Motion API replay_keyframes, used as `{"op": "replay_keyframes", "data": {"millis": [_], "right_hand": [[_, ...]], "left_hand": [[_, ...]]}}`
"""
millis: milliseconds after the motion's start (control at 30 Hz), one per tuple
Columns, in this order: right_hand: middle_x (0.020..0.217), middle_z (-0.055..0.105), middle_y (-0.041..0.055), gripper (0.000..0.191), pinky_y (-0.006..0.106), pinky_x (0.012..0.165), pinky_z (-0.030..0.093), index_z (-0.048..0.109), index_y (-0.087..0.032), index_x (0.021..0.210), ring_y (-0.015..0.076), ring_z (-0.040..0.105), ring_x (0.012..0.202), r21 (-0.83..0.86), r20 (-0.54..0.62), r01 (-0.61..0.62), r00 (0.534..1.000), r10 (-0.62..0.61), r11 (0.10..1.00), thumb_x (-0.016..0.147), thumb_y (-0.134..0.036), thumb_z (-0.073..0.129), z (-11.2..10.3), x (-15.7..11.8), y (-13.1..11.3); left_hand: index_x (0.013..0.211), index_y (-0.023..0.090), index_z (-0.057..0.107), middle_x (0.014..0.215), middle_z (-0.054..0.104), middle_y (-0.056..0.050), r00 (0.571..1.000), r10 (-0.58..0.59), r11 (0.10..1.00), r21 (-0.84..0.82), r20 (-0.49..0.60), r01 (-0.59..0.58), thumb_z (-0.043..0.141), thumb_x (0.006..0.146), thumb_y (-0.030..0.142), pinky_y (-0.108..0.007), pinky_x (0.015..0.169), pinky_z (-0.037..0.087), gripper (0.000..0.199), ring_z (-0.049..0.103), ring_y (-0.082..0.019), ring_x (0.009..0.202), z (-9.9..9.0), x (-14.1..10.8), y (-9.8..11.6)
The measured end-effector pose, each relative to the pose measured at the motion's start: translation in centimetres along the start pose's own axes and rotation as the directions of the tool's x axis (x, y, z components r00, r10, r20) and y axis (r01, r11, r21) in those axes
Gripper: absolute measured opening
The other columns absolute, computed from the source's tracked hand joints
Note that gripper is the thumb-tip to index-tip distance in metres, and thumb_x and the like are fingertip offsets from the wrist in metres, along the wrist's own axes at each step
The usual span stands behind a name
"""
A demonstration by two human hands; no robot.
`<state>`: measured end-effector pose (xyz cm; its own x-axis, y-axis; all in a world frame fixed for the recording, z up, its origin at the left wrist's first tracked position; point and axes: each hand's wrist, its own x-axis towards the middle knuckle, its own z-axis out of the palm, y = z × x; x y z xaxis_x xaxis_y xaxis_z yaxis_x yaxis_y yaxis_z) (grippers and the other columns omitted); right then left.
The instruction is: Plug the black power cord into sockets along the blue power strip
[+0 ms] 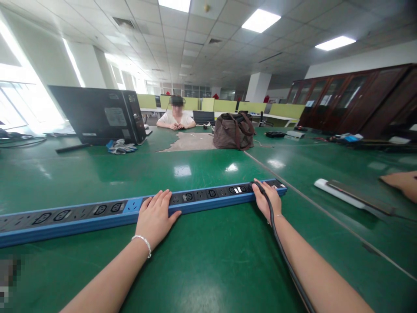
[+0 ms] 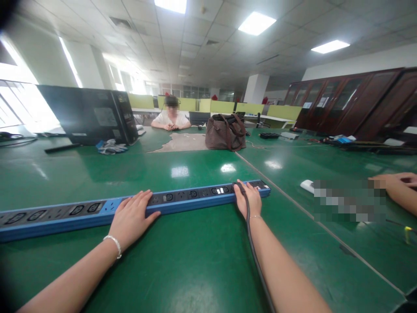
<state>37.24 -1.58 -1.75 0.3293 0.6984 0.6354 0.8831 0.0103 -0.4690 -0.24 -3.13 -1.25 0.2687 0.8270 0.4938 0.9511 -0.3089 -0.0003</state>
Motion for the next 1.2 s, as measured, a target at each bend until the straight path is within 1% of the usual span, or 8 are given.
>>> {"op": "replay_keyframes", "data": {"millis": [167,300,400,500,600,800,967,1200], "right_hand": [[0.106,0.071,0.0112,0.058,0.040,0.095,0.047,0.067,-0.015,0.114,0.0259,0.065,0.102,0.332,-0.161,-0.230,0.942,0.295,0.915,0.087,-0.058,0.037,-0.5,0.6,0.4],[0.107,0.071,0.0125,0.058,0.038,0.096,0.045,0.072,-0.016,0.103,0.0287,0.060,0.111,0.284,-0.128,-0.314,0.924,0.360,0.906,0.083,-0.059,0.041,-1.5,1.2,1.5],[0.095,0.073,0.0147,0.059,0.042,0.088,0.048,0.074,-0.013,0.094,0.0327,0.063,0.102,0.268,-0.105,-0.456,0.862,0.497,0.848,0.081,-0.061,0.042,-2.2,1.7,3.4],[0.090,0.073,0.0149,0.059,0.043,0.086,0.048,0.074,-0.012,0.093,0.0339,0.063,0.100,0.267,-0.121,-0.482,0.842,0.525,0.834,0.079,-0.061,0.045,-2.4,2.1,5.3],[0.096,0.073,0.0132,0.055,0.044,0.091,0.046,0.074,-0.014,0.096,0.0340,0.062,0.105,0.200,-0.063,-0.464,0.873,0.484,0.863,0.078,-0.059,0.047,-2.5,2.4,5.9],[0.109,0.070,0.0094,0.048,0.046,0.103,0.036,0.072,-0.019,0.101,0.0298,0.058,0.114,0.109,0.039,-0.229,0.973,0.226,0.967,0.083,-0.048,0.038,-2.7,2.6,3.6],[0.110,0.070,0.0090,0.047,0.051,0.105,0.032,0.071,-0.020,0.103,0.0301,0.057,0.114,0.014,0.042,-0.147,0.988,0.146,0.989,0.086,-0.046,0.035,-2.2,2.6,3.2],[0.106,0.072,0.0074,0.041,0.045,0.102,0.034,0.071,-0.022,0.099,0.0256,0.060,0.110,-0.059,0.029,-0.010,0.999,0.012,0.998,0.086,-0.045,0.040,-1.2,2.3,3.5]], "left_hand": [[0.128,0.011,0.050,0.135,0.053,-0.015,1.000,0.000,1.000,-0.002,-0.011,0.000,0.053,0.084,0.044,-0.046,0.105,0.033,0.055,0.048,-0.029,0.126,0.1,0.0,0.0],[0.128,0.011,0.051,0.135,0.054,-0.015,1.000,0.005,1.000,0.001,-0.010,-0.005,0.052,0.084,0.045,-0.046,0.105,0.033,0.056,0.048,-0.029,0.126,0.2,0.0,-0.1],[0.129,0.010,0.050,0.134,0.054,-0.016,1.000,0.009,1.000,0.015,-0.007,-0.008,0.051,0.085,0.045,-0.046,0.105,0.033,0.057,0.049,-0.029,0.126,0.2,0.0,-0.2],[0.129,0.010,0.050,0.135,0.054,-0.016,1.000,0.007,1.000,0.020,-0.008,-0.007,0.050,0.085,0.046,-0.046,0.105,0.033,0.057,0.049,-0.029,0.126,0.2,0.0,-0.2],[0.129,0.010,0.049,0.135,0.054,-0.016,1.000,0.010,1.000,0.016,-0.001,-0.010,0.050,0.085,0.046,-0.047,0.105,0.034,0.057,0.048,-0.030,0.126,0.2,0.0,-0.2],[0.128,0.012,0.050,0.134,0.054,-0.016,1.000,0.005,1.000,0.014,-0.001,-0.005,0.050,0.084,0.047,-0.046,0.105,0.033,0.056,0.048,-0.030,0.126,0.1,0.0,-0.1],[0.128,0.014,0.050,0.134,0.054,-0.016,1.000,0.005,1.000,-0.005,-0.003,-0.005,0.049,0.084,0.046,-0.047,0.104,0.034,0.054,0.049,-0.029,0.126,-0.1,0.1,0.0],[0.129,0.015,0.050,0.135,0.054,-0.014,1.000,0.006,1.000,0.010,0.002,-0.006,0.049,0.085,0.046,-0.046,0.105,0.034,0.054,0.048,-0.028,0.126,-0.2,0.0,0.0]]}}
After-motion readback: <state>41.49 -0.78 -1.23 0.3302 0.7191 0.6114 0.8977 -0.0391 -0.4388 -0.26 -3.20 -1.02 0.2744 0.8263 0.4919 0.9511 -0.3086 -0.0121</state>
